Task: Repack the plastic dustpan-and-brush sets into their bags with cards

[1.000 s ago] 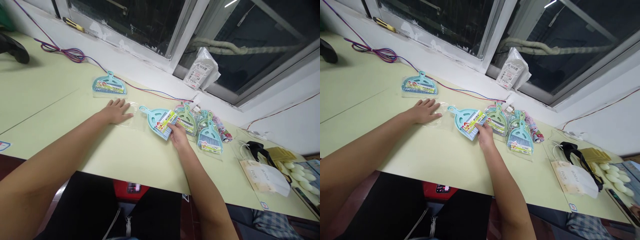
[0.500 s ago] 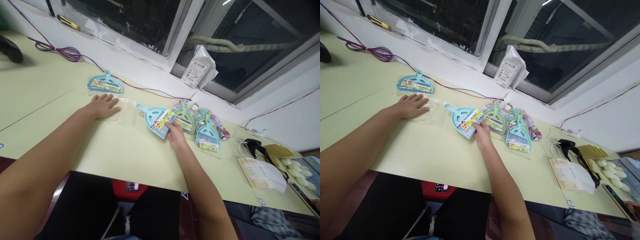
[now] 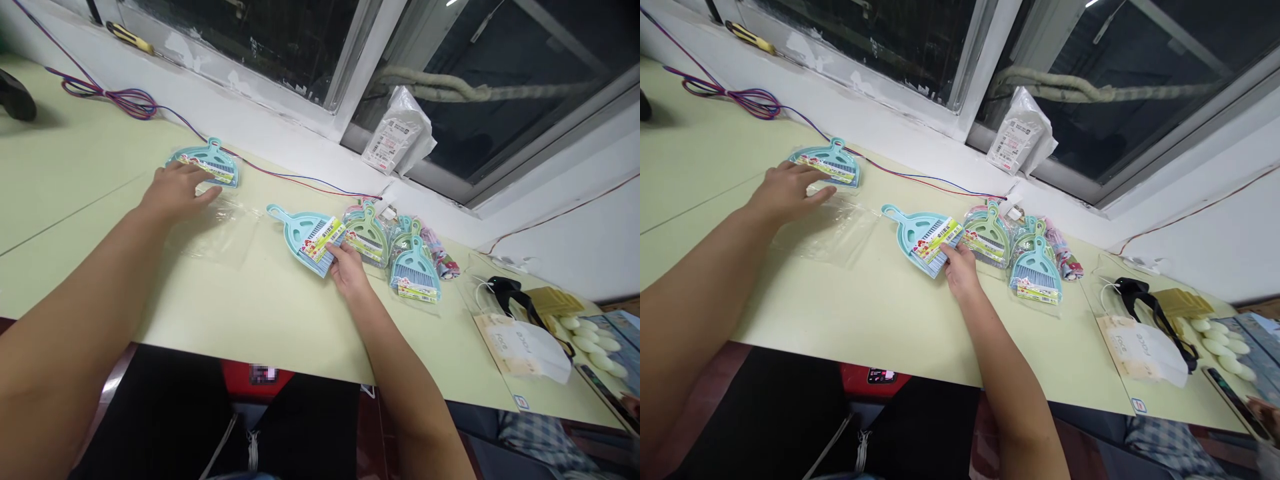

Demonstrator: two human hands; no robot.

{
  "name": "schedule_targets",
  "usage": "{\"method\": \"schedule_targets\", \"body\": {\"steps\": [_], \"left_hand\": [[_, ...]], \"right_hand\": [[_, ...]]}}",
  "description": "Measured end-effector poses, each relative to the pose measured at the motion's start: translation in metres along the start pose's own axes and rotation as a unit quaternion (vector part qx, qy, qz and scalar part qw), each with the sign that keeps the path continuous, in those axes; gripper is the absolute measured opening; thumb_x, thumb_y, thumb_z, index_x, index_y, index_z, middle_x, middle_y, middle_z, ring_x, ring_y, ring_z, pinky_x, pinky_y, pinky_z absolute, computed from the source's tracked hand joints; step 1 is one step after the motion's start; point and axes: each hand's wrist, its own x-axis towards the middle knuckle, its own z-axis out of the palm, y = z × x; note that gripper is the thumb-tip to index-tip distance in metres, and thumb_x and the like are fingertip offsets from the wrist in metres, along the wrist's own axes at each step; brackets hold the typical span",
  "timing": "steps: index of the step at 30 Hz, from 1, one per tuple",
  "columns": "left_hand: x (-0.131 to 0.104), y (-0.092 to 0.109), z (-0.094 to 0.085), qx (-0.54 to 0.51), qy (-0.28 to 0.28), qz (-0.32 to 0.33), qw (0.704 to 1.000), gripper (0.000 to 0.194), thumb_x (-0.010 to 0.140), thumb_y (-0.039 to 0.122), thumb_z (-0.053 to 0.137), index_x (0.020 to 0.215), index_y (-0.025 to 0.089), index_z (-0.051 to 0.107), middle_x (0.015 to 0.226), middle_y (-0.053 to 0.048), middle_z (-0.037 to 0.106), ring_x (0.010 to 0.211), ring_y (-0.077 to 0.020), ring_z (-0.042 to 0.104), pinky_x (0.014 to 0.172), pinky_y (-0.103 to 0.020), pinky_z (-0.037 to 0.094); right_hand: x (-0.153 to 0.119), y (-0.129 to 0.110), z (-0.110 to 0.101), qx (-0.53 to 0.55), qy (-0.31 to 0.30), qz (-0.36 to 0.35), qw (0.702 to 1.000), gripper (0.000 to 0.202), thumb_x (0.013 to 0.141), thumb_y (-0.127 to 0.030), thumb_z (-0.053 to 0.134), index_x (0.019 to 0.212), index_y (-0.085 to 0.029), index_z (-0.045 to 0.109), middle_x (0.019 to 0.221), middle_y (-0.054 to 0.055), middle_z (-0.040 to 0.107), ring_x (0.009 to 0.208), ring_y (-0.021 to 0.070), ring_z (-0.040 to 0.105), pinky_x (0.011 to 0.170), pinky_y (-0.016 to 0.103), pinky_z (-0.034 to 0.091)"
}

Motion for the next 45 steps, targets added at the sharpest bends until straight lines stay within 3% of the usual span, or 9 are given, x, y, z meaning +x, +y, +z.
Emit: {"method": "schedule_targets", "body": {"steps": [3,7,9,22,30,36,39,42,45], "left_hand": [[-0.007,0.051,-0.003,-0.183,0.0,0.0,0.983,0.045,0.101,0.053,0.049,0.124,0.02,0.069,0.113,-0.008,0.074,0.091,-0.0234,0.065,0.094,-0.043,0.05],[-0.018,0.109,0.013,-0.502,-0.169,-0.091,0.843,0.046,0.095,0.06,0.055,0.119,0.021,0.063,0.09,-0.01,0.074,0.056,-0.0206,0.066,0.05,-0.031,0.048],[-0.019,0.12,0.023,-0.546,-0.177,-0.133,0.808,0.039,0.092,0.056,0.063,0.111,0.022,0.06,0.082,-0.008,0.072,0.049,-0.0193,0.063,0.043,-0.028,0.045],[-0.006,0.098,0.033,-0.592,-0.105,-0.204,0.773,0.015,0.091,0.034,0.064,0.092,0.019,0.059,0.067,-0.005,0.067,0.054,-0.0167,0.064,0.051,-0.027,0.053],[0.009,0.069,0.033,-0.579,0.03,-0.248,0.776,0.015,0.099,0.03,0.05,0.1,0.016,0.053,0.067,-0.001,0.066,0.056,-0.0134,0.064,0.064,-0.03,0.054],[0.011,0.064,0.032,-0.608,0.082,-0.26,0.746,0.014,0.102,0.03,0.046,0.099,0.018,0.051,0.066,-0.001,0.068,0.056,-0.0141,0.065,0.06,-0.03,0.054],[0.012,0.065,0.029,-0.613,0.089,-0.264,0.739,0.014,0.103,0.03,0.045,0.095,0.019,0.051,0.065,-0.001,0.067,0.054,-0.0134,0.064,0.06,-0.029,0.055],[0.012,0.065,0.028,-0.608,0.09,-0.275,0.74,0.013,0.101,0.032,0.048,0.096,0.021,0.052,0.064,0.0,0.067,0.055,-0.0135,0.065,0.06,-0.029,0.055],[0.012,0.064,0.029,-0.611,0.092,-0.272,0.738,0.015,0.097,0.037,0.056,0.096,0.022,0.052,0.066,-0.001,0.068,0.056,-0.0151,0.066,0.058,-0.029,0.055]], "right_hand": [[-0.005,0.001,0.006,0.006,-0.012,-0.002,1.0,0.03,0.076,-0.015,0.076,0.104,-0.018,0.068,0.096,0.004,0.08,0.086,0.0216,0.077,0.089,0.039,0.065],[-0.013,0.003,0.014,0.01,-0.024,-0.007,1.0,0.029,0.076,-0.017,0.077,0.103,-0.019,0.067,0.102,0.005,0.08,0.09,0.0202,0.077,0.089,0.037,0.065],[-0.016,0.004,0.017,0.008,-0.027,-0.008,1.0,0.029,0.076,-0.018,0.078,0.102,-0.02,0.066,0.104,0.005,0.08,0.092,0.0198,0.076,0.089,0.036,0.064],[-0.011,0.004,0.012,-0.034,-0.025,0.014,0.999,0.016,0.082,-0.019,0.071,0.098,-0.018,0.066,0.091,0.006,0.079,0.079,0.0177,0.076,0.078,0.032,0.064],[0.0,0.006,0.009,-0.101,-0.001,0.035,0.994,0.022,0.083,-0.023,0.068,0.103,-0.02,0.064,0.08,0.0,0.075,0.048,0.0078,0.058,0.04,0.015,0.046],[0.014,0.016,0.013,-0.097,0.055,-0.02,0.994,0.045,0.085,-0.028,0.068,0.128,-0.023,0.055,0.11,0.006,0.072,0.091,0.0154,0.073,0.076,0.031,0.064],[0.001,0.014,0.009,-0.221,0.077,-0.171,0.957,0.051,0.09,-0.032,0.065,0.139,-0.025,0.053,0.143,0.011,0.058,0.131,0.0197,0.058,0.109,0.041,0.052],[-0.02,0.016,0.011,-0.402,-0.062,-0.283,0.868,0.038,0.095,-0.034,0.06,0.131,-0.025,0.065,0.145,0.01,0.059,0.144,0.0228,0.046,0.126,0.044,0.031],[-0.028,0.023,0.02,-0.536,-0.201,-0.275,0.773,0.036,0.099,-0.038,0.055,0.129,-0.023,0.07,0.146,0.012,0.06,0.145,0.0277,0.044,0.128,0.048,0.022]]}}
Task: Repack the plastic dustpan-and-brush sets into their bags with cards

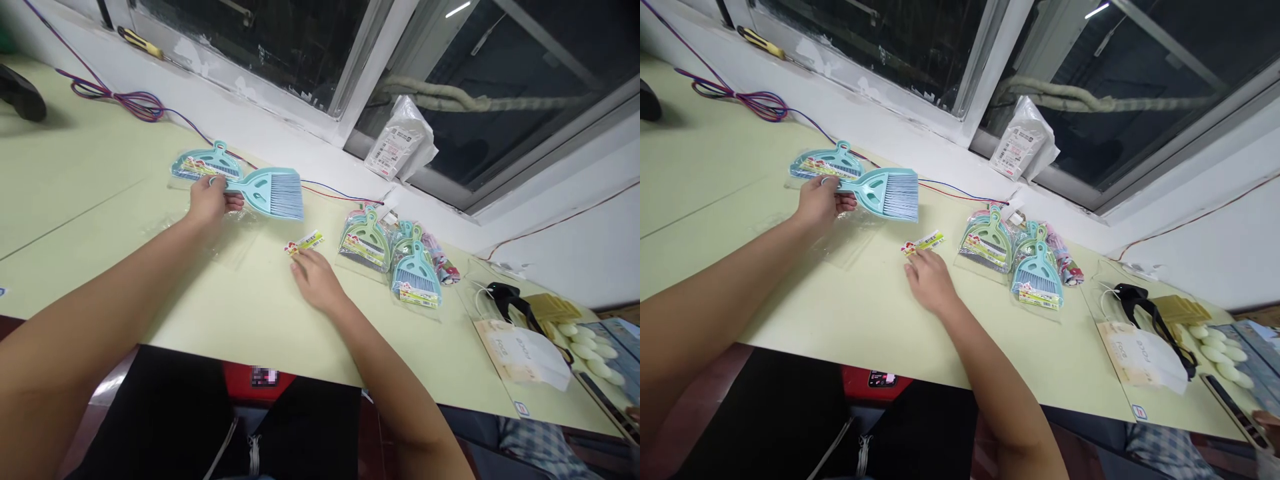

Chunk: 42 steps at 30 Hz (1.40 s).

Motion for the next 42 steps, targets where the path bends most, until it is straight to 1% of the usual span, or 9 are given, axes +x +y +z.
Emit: {"method": "schedule_targets", "body": {"steps": [5,11,16,22,26,28,32,36,42], "left_hand": [[0.0,-0.001,0.0,-0.004,-0.009,0.01,1.0,0.015,0.1,0.034,0.052,0.097,0.019,0.052,0.066,-0.003,0.069,0.054,-0.0149,0.066,0.054,-0.028,0.054],[-0.004,0.001,0.003,0.002,-0.019,0.01,1.0,0.012,0.101,0.031,0.049,0.096,0.02,0.051,0.063,0.0,0.067,0.053,-0.0133,0.064,0.055,-0.026,0.054],[-0.01,0.002,0.007,0.006,-0.024,0.017,1.0,0.011,0.1,0.03,0.051,0.096,0.02,0.05,0.064,0.0,0.066,0.054,-0.0152,0.063,0.054,-0.028,0.053],[-0.022,0.007,0.014,0.033,-0.067,0.007,0.997,0.013,0.098,0.033,0.055,0.095,0.02,0.053,0.066,-0.002,0.067,0.053,-0.0154,0.064,0.055,-0.028,0.053],[-0.027,0.007,0.016,0.048,-0.125,-0.005,0.991,0.015,0.096,0.033,0.059,0.097,0.019,0.054,0.07,-0.005,0.071,0.053,-0.016,0.065,0.054,-0.028,0.053],[-0.031,0.007,0.017,0.064,-0.155,-0.01,0.986,0.015,0.095,0.032,0.059,0.099,0.019,0.055,0.071,-0.006,0.072,0.053,-0.0169,0.066,0.053,-0.029,0.054],[-0.047,0.013,0.024,0.1,-0.213,-0.01,0.972,0.015,0.094,0.032,0.059,0.096,0.017,0.057,0.066,-0.007,0.071,0.05,-0.0187,0.066,0.049,-0.029,0.054],[-0.073,0.021,0.038,0.113,-0.279,-0.015,0.954,0.017,0.092,0.034,0.061,0.096,0.017,0.058,0.062,-0.006,0.069,0.045,-0.018,0.064,0.045,-0.028,0.052],[-0.097,0.02,0.052,0.128,-0.288,-0.025,0.949,0.017,0.094,0.035,0.058,0.092,0.017,0.058,0.056,-0.004,0.065,0.043,-0.0186,0.063,0.04,-0.025,0.048]], "right_hand": [[0.011,0.008,0.002,-0.096,-0.01,0.049,0.994,0.063,0.099,-0.049,0.055,0.156,-0.022,0.045,0.169,0.014,0.029,0.159,0.0355,0.015,0.127,0.059,0.01],[0.014,0.016,-0.003,-0.1,-0.06,-0.019,0.993,0.051,0.105,-0.046,0.042,0.148,-0.021,0.055,0.161,0.014,0.044,0.153,0.0288,0.033,0.128,0.051,0.017],[0.018,0.022,-0.006,-0.158,-0.019,0.07,0.985,0.066,0.103,-0.05,0.043,0.159,-0.014,0.037,0.172,0.016,0.019,0.16,0.0356,0.008,0.127,0.059,0.01],[0.011,0.01,-0.011,0.045,0.056,0.025,0.997,0.05,0.104,-0.047,0.04,0.142,-0.019,0.055,0.151,0.014,0.055,0.144,0.026,0.048,0.122,0.044,0.035],[0.016,0.009,-0.006,0.328,0.131,0.155,0.923,0.044,0.098,-0.051,0.047,0.131,-0.024,0.054,0.125,0.01,0.069,0.105,0.0246,0.072,0.09,0.043,0.059],[0.017,0.011,-0.008,0.353,0.179,0.202,0.896,0.042,0.095,-0.05,0.049,0.128,-0.024,0.053,0.119,0.01,0.07,0.096,0.0237,0.073,0.08,0.042,0.061],[0.011,0.001,-0.021,0.102,0.263,0.079,0.956,0.03,0.095,-0.041,0.054,0.119,-0.024,0.063,0.125,0.01,0.068,0.117,0.0249,0.064,0.098,0.045,0.053],[0.004,-0.023,-0.028,-0.088,0.17,-0.059,0.98,0.023,0.097,-0.033,0.055,0.113,-0.024,0.069,0.118,0.009,0.072,0.119,0.0258,0.06,0.11,0.046,0.042],[0.001,-0.038,-0.025,-0.163,0.106,-0.037,0.98,0.018,0.092,-0.034,0.063,0.104,-0.023,0.07,0.11,0.007,0.074,0.11,0.0273,0.06,0.102,0.043,0.041]]}}
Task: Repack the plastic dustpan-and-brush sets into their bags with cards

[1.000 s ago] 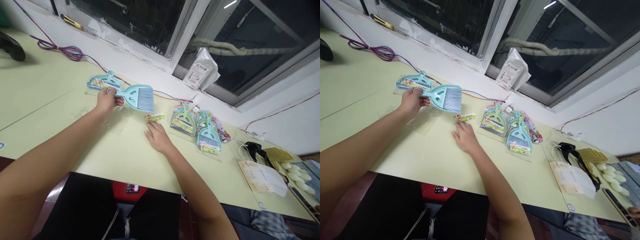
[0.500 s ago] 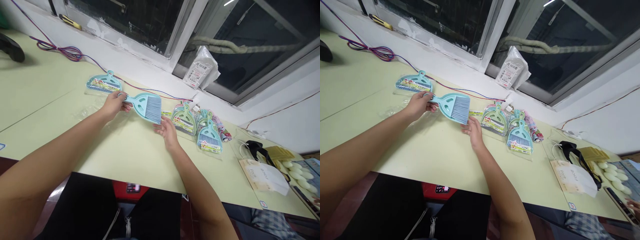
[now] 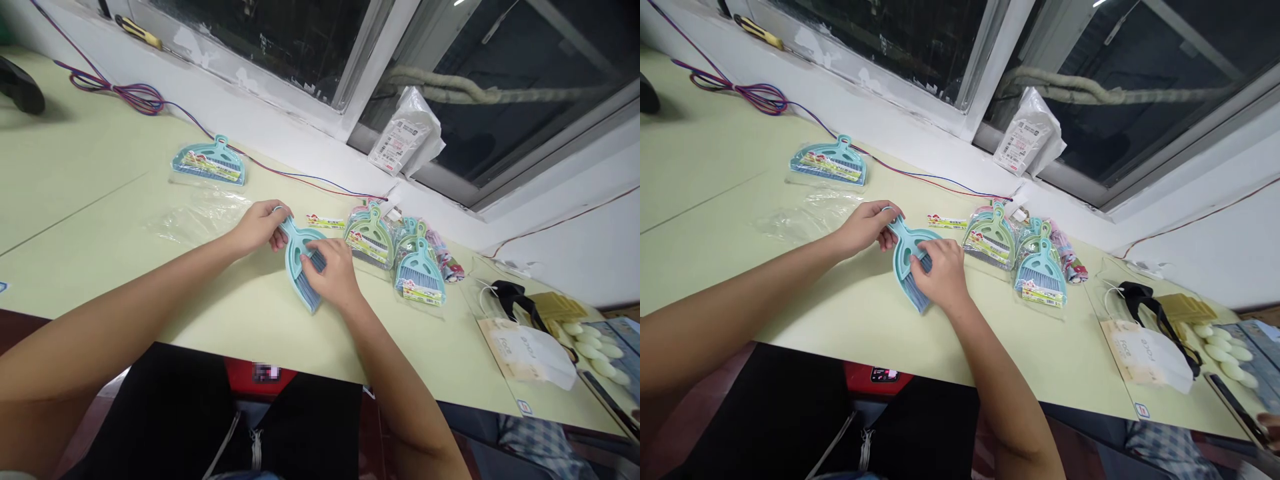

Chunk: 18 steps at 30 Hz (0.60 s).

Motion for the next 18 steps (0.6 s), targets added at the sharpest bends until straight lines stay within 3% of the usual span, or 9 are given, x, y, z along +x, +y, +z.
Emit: {"method": "schedule_targets", "body": {"steps": [5,9,13,18], "left_hand": [[0.0,-0.002,0.006,-0.014,0.005,-0.018,1.0,0.019,0.095,0.037,0.056,0.091,0.018,0.057,0.054,-0.003,0.063,0.042,-0.017,0.061,0.038,-0.024,0.046],[-0.001,-0.003,0.008,-0.018,-0.009,-0.014,1.0,0.022,0.097,0.039,0.055,0.09,0.018,0.056,0.055,-0.003,0.063,0.043,-0.0173,0.061,0.038,-0.024,0.046],[-0.002,-0.006,0.01,-0.03,-0.032,-0.01,0.999,0.029,0.097,0.047,0.056,0.09,0.019,0.056,0.056,-0.002,0.062,0.044,-0.017,0.06,0.038,-0.025,0.044],[-0.005,-0.011,0.022,-0.049,-0.079,0.033,0.995,0.036,0.088,0.051,0.071,0.083,0.018,0.058,0.064,0.001,0.059,0.054,-0.0122,0.057,0.051,-0.024,0.047]], "right_hand": [[0.0,-0.008,-0.001,-0.006,-0.018,0.038,0.999,0.019,0.087,-0.036,0.066,0.101,-0.022,0.067,0.101,0.007,0.071,0.103,0.0275,0.06,0.098,0.043,0.043],[-0.001,-0.01,0.001,-0.012,-0.008,0.064,0.998,0.022,0.085,-0.037,0.067,0.102,-0.023,0.069,0.107,0.008,0.07,0.107,0.0295,0.058,0.097,0.043,0.043],[-0.001,-0.009,0.002,-0.014,-0.001,0.068,0.998,0.011,0.085,-0.033,0.066,0.088,-0.023,0.068,0.098,0.006,0.071,0.105,0.0289,0.058,0.096,0.043,0.042],[-0.001,-0.012,-0.001,-0.024,0.012,0.076,0.997,0.01,0.083,-0.031,0.064,0.081,-0.022,0.06,0.088,0.005,0.066,0.096,0.0267,0.058,0.092,0.041,0.043]]}}
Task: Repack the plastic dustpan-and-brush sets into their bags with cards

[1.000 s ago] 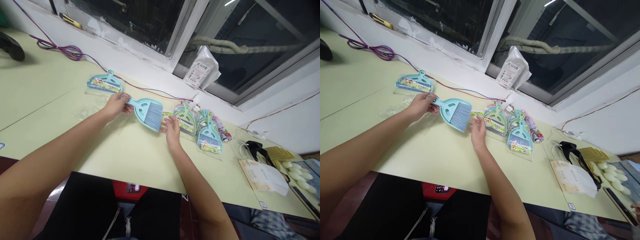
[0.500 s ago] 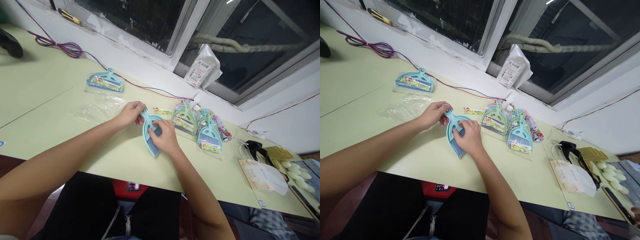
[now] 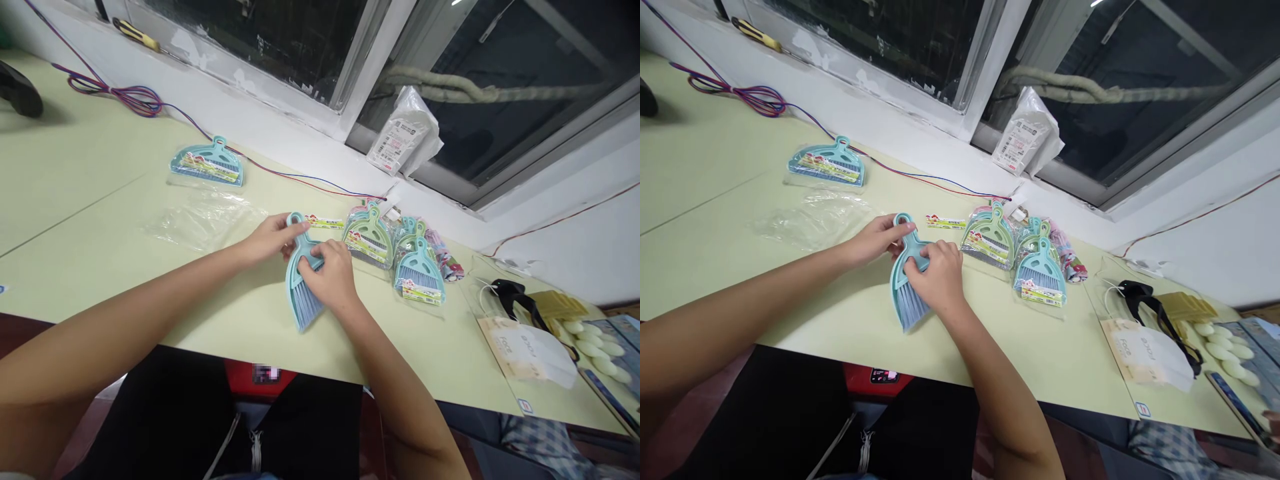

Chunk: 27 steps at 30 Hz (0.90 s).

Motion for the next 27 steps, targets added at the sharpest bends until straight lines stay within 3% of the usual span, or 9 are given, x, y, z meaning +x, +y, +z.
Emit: {"method": "schedule_targets", "body": {"steps": [4,11,18,23,27], "left_hand": [[-0.003,-0.004,0.009,-0.019,-0.057,0.006,0.998,0.027,0.084,0.039,0.076,0.096,0.017,0.068,0.09,-0.004,0.068,0.081,-0.0163,0.064,0.073,-0.029,0.051],[-0.006,-0.003,0.008,-0.034,-0.111,-0.034,0.993,0.026,0.087,0.042,0.071,0.098,0.019,0.069,0.094,-0.006,0.069,0.086,-0.0205,0.066,0.074,-0.033,0.051],[-0.005,-0.005,0.008,-0.051,-0.11,-0.059,0.991,0.033,0.084,0.049,0.075,0.092,0.018,0.069,0.09,-0.008,0.07,0.085,-0.0227,0.067,0.07,-0.033,0.053],[-0.003,-0.008,0.001,-0.083,-0.123,-0.074,0.986,0.038,0.083,0.052,0.078,0.096,0.017,0.072,0.098,-0.009,0.072,0.09,-0.0219,0.068,0.079,-0.034,0.053],[0.002,-0.007,-0.014,-0.087,-0.071,-0.071,0.991,0.04,0.079,0.05,0.081,0.101,0.018,0.073,0.101,-0.007,0.072,0.092,-0.0201,0.067,0.082,-0.032,0.051]], "right_hand": [[0.0,-0.001,-0.003,0.003,0.009,0.01,1.0,0.012,0.081,-0.032,0.064,0.076,-0.024,0.056,0.082,0.004,0.063,0.091,0.0261,0.057,0.089,0.041,0.044],[0.004,0.005,-0.006,0.087,-0.024,0.037,0.995,0.016,0.076,-0.032,0.064,0.067,-0.024,0.054,0.075,0.001,0.064,0.082,0.0222,0.058,0.087,0.039,0.047],[0.01,0.007,-0.009,0.18,-0.084,0.101,0.975,0.015,0.071,-0.034,0.064,0.064,-0.022,0.059,0.069,-0.001,0.065,0.069,0.0167,0.057,0.073,0.03,0.046],[0.016,0.018,-0.024,0.256,-0.122,0.146,0.948,0.022,0.073,-0.037,0.057,0.06,-0.02,0.057,0.061,-0.003,0.054,0.063,0.014,0.05,0.063,0.027,0.039],[0.023,0.039,-0.041,0.279,-0.116,0.154,0.941,0.023,0.075,-0.04,0.054,0.062,-0.021,0.055,0.061,-0.003,0.05,0.062,0.0138,0.046,0.061,0.027,0.035]]}}
